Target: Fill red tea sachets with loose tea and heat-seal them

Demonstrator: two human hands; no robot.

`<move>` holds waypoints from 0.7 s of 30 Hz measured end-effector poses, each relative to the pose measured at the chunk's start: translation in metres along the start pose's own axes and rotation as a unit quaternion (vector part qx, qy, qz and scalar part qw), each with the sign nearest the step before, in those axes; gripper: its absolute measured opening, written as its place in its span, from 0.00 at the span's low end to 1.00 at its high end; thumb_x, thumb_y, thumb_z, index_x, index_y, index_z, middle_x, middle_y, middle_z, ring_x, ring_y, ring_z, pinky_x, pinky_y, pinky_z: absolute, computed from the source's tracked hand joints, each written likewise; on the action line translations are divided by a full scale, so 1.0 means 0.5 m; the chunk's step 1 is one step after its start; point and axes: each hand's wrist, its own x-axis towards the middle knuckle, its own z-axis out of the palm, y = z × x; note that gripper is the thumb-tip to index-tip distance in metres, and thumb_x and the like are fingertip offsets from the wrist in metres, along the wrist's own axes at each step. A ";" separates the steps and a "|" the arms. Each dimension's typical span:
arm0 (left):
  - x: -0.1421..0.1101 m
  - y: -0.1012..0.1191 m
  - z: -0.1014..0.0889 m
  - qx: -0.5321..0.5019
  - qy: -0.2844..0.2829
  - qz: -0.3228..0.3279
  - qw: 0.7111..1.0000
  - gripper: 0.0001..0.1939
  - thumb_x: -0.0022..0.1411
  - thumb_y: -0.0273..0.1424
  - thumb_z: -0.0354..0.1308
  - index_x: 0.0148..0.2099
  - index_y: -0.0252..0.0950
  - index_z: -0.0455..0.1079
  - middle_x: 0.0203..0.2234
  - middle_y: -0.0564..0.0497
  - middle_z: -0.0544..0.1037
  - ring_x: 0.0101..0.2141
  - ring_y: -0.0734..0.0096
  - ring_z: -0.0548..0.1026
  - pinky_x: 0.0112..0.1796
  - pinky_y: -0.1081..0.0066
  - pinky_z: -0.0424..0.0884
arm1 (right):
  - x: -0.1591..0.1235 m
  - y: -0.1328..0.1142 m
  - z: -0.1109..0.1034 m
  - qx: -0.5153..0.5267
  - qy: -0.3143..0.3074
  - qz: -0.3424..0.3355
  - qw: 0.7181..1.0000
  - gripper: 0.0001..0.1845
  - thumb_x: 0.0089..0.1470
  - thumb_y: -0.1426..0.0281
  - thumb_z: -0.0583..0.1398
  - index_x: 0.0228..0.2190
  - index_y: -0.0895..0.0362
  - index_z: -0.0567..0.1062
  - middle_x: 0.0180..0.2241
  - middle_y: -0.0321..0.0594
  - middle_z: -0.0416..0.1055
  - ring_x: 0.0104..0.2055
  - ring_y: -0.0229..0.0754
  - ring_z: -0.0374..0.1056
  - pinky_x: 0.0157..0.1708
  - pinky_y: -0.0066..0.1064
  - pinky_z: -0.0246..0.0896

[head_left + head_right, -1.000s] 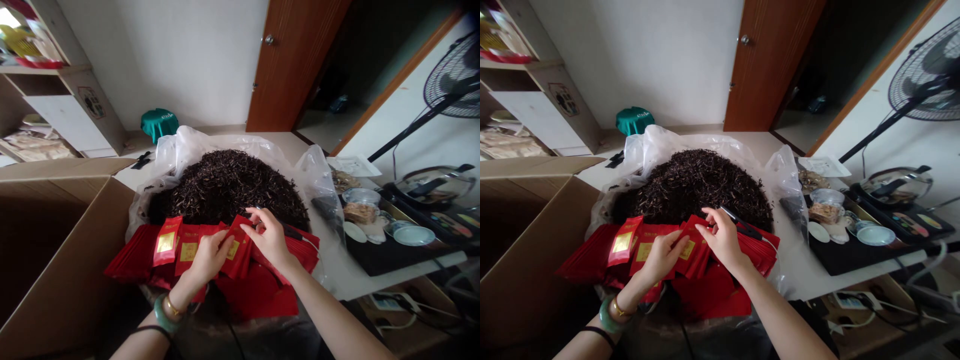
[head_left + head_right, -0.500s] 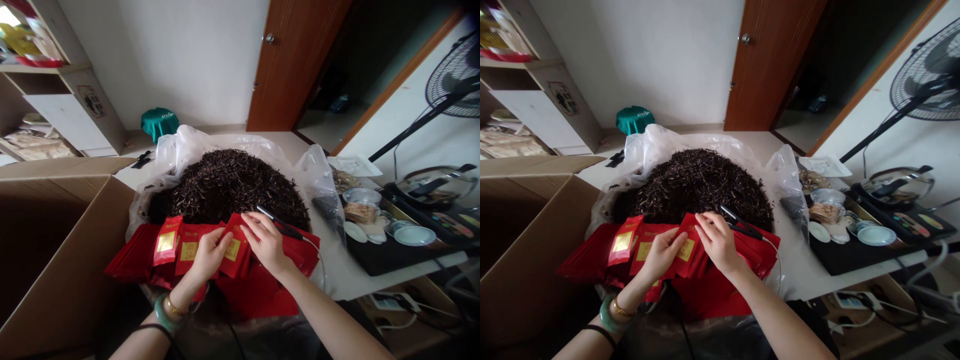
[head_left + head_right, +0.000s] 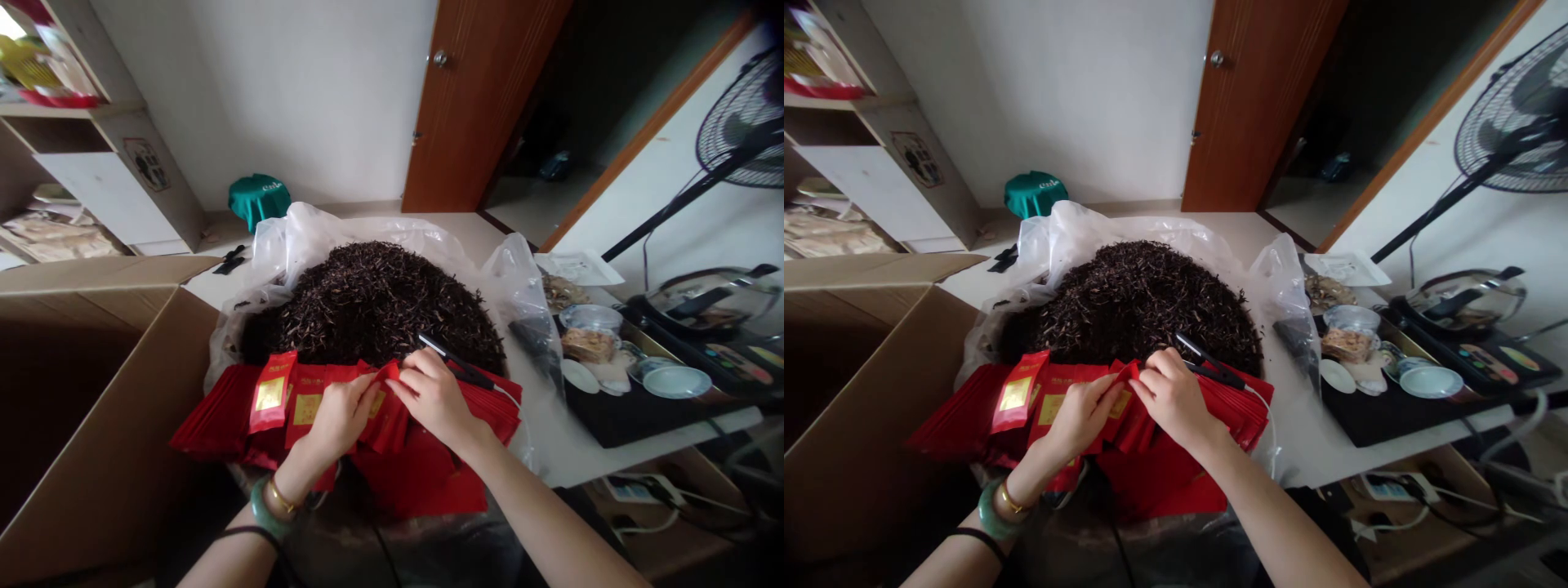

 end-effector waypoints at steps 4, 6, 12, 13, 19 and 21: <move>0.003 -0.003 -0.005 -0.055 -0.022 -0.017 0.998 0.14 0.63 0.33 0.51 0.36 0.34 0.77 0.22 0.50 0.78 0.22 0.72 0.71 0.25 0.76 0.62 | 0.010 -0.009 -0.010 0.039 -0.008 -0.022 0.999 0.17 0.59 0.76 0.56 0.19 0.55 0.66 0.20 0.36 0.64 0.30 0.41 0.59 0.32 0.34 0.63; 0.003 -0.004 -0.008 -0.090 -0.043 -0.031 0.995 0.15 0.63 0.36 0.52 0.40 0.33 0.77 0.25 0.49 0.80 0.24 0.70 0.73 0.27 0.75 0.65 | 0.015 -0.010 -0.016 0.067 0.001 -0.013 0.998 0.16 0.58 0.75 0.57 0.19 0.54 0.64 0.20 0.36 0.64 0.31 0.42 0.60 0.32 0.34 0.64; 0.006 -0.003 -0.010 -0.259 -0.029 -0.092 0.961 0.24 0.62 0.45 0.51 0.46 0.32 0.76 0.35 0.46 0.81 0.38 0.62 0.76 0.39 0.69 0.71 | 0.021 -0.016 -0.035 0.111 -0.037 -0.013 0.993 0.07 0.57 0.76 0.55 0.30 0.55 0.70 0.32 0.43 0.73 0.41 0.47 0.63 0.43 0.42 0.66; 0.008 -0.002 -0.011 -0.270 -0.029 -0.100 0.957 0.24 0.61 0.46 0.52 0.44 0.31 0.77 0.34 0.46 0.81 0.38 0.62 0.76 0.39 0.70 0.71 | 0.021 -0.017 -0.036 0.114 -0.048 -0.016 0.992 0.06 0.57 0.77 0.55 0.31 0.55 0.70 0.34 0.44 0.74 0.42 0.48 0.63 0.45 0.44 0.66; 0.012 -0.002 -0.017 -0.207 -0.042 -0.091 0.973 0.20 0.60 0.43 0.54 0.37 0.32 0.79 0.26 0.50 0.80 0.31 0.65 0.75 0.33 0.73 0.70 | 0.018 -0.024 -0.039 0.121 -0.075 -0.027 0.989 0.07 0.57 0.78 0.55 0.30 0.56 0.71 0.30 0.43 0.73 0.43 0.47 0.64 0.45 0.42 0.66; 0.011 -0.005 -0.021 -0.169 -0.035 -0.074 0.982 0.17 0.60 0.40 0.55 0.36 0.33 0.79 0.26 0.50 0.80 0.31 0.65 0.75 0.33 0.73 0.69 | 0.018 -0.026 -0.041 0.122 -0.080 -0.034 0.989 0.09 0.57 0.78 0.54 0.27 0.56 0.70 0.28 0.42 0.72 0.41 0.46 0.65 0.44 0.40 0.66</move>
